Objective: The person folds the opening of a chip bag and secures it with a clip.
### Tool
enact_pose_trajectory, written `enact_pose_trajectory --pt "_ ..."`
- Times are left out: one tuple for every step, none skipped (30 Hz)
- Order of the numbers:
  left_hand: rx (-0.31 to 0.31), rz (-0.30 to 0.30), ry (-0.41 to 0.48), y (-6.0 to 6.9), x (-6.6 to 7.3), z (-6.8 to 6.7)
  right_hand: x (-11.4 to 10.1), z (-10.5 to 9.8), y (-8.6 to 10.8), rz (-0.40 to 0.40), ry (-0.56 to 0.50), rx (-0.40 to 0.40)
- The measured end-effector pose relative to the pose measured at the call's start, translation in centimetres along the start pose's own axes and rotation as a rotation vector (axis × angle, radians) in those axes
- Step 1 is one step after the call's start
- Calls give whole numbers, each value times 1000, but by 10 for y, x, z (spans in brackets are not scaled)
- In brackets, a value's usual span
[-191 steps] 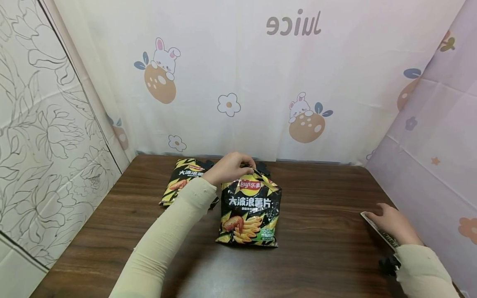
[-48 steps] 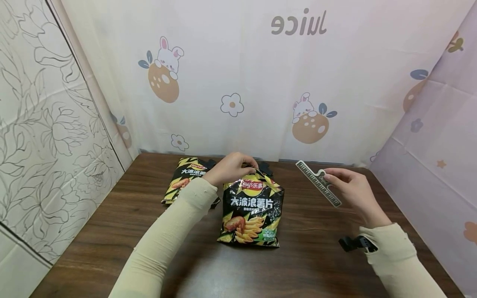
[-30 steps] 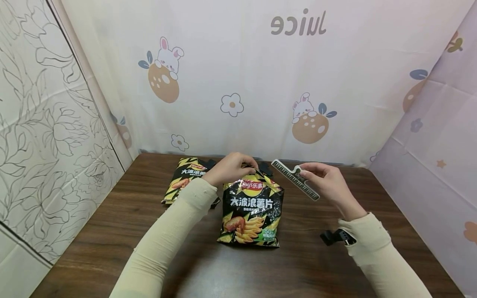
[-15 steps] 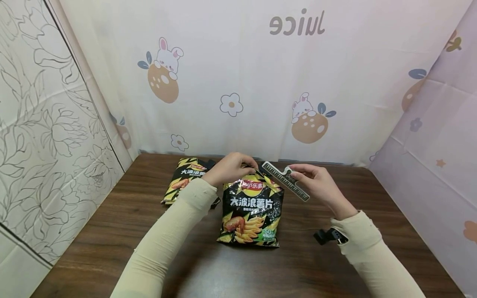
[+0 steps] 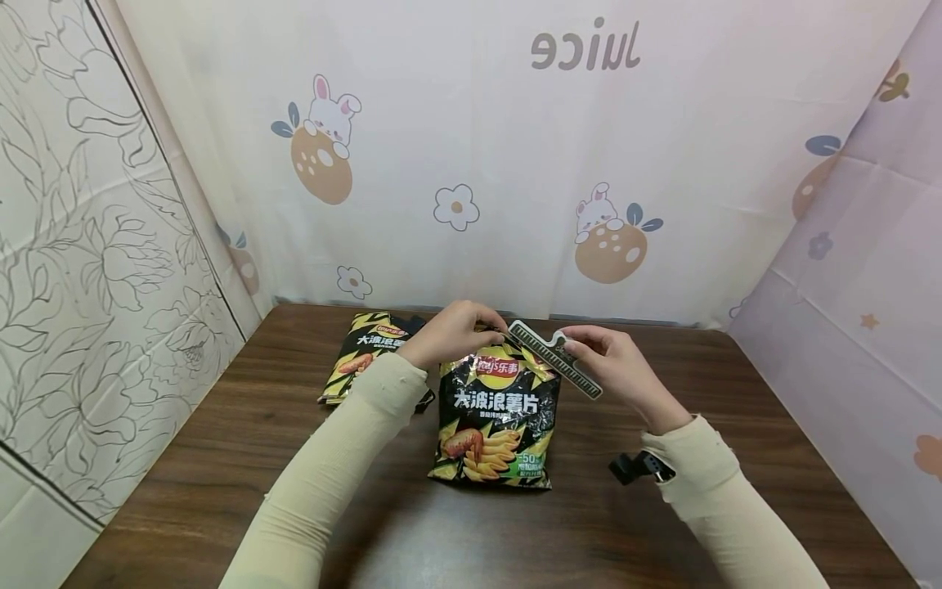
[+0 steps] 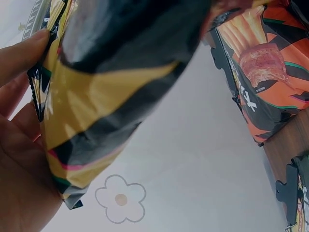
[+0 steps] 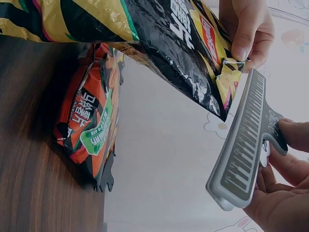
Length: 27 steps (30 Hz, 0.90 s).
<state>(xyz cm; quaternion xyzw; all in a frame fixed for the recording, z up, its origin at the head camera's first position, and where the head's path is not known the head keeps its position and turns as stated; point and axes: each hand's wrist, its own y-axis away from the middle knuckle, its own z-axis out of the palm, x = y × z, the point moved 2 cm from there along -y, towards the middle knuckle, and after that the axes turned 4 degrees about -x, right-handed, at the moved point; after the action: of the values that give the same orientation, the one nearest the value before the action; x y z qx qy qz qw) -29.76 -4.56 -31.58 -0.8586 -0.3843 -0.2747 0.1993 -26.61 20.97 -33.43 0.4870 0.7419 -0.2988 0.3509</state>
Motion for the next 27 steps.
enact_pose_trajectory --pt "3 -4 4 0 0 0 0 1 0 -9 2 4" --pt "6 -7 6 0 0 0 0 1 -1 -20 6 10" --pt "10 -10 8 0 0 0 1 2 -1 -30 7 15" --pt "15 -13 7 0 0 0 1 2 -2 -42 12 20" --pt "20 -17 6 1 0 0 1 3 -2 -54 19 27" --pt "24 -20 6 1 0 0 1 3 -2 -66 28 35" --pt "30 -21 8 1 0 0 1 3 -2 -79 35 44" --pt "35 -24 10 1 -1 0 1 3 -2 -88 40 51" --pt "40 -28 16 1 -1 0 0 3 -1 -96 47 59" --pt "47 -33 23 1 -1 0 0 3 -1 -105 53 68" --pt "52 -38 34 2 -1 0 0 3 -1 -112 57 77" --pt "58 -41 44 2 -1 0 0 3 0 -117 61 87" --pt "62 -44 56 2 -1 0 1 3 0 -121 63 97" --pt "67 -47 66 3 -1 0 1 4 0 -122 63 103" --pt "70 -47 75 3 0 0 2 4 0 -122 60 111" --pt "73 -46 80 3 0 0 3 4 0 -120 54 116" --pt "75 -45 85 4 0 0 4 4 -1 -117 49 121" --pt "76 -43 88 4 0 0 4 4 -1 -116 42 124" --pt "76 -41 91 4 0 0 5 4 -1 -115 35 126" --pt "78 -38 92 4 0 0 5 4 -1 -116 31 127" --pt "79 -34 92 4 0 0 5 4 -1 -117 27 127" --pt "81 -31 93 4 0 0 6 5 -1 -119 22 126" --pt "82 -26 93 4 0 0 6 5 -2 -119 18 125" --pt "83 -19 91 4 -1 0 6 6 -2 -120 15 122" --pt "87 -12 85 4 -1 0 6 6 -3 -119 14 120" --pt "92 -6 77 4 -1 0 5 7 -3 -119 12 117" --pt "98 2 70 4 -1 0 5 7 -3 -115 8 113"
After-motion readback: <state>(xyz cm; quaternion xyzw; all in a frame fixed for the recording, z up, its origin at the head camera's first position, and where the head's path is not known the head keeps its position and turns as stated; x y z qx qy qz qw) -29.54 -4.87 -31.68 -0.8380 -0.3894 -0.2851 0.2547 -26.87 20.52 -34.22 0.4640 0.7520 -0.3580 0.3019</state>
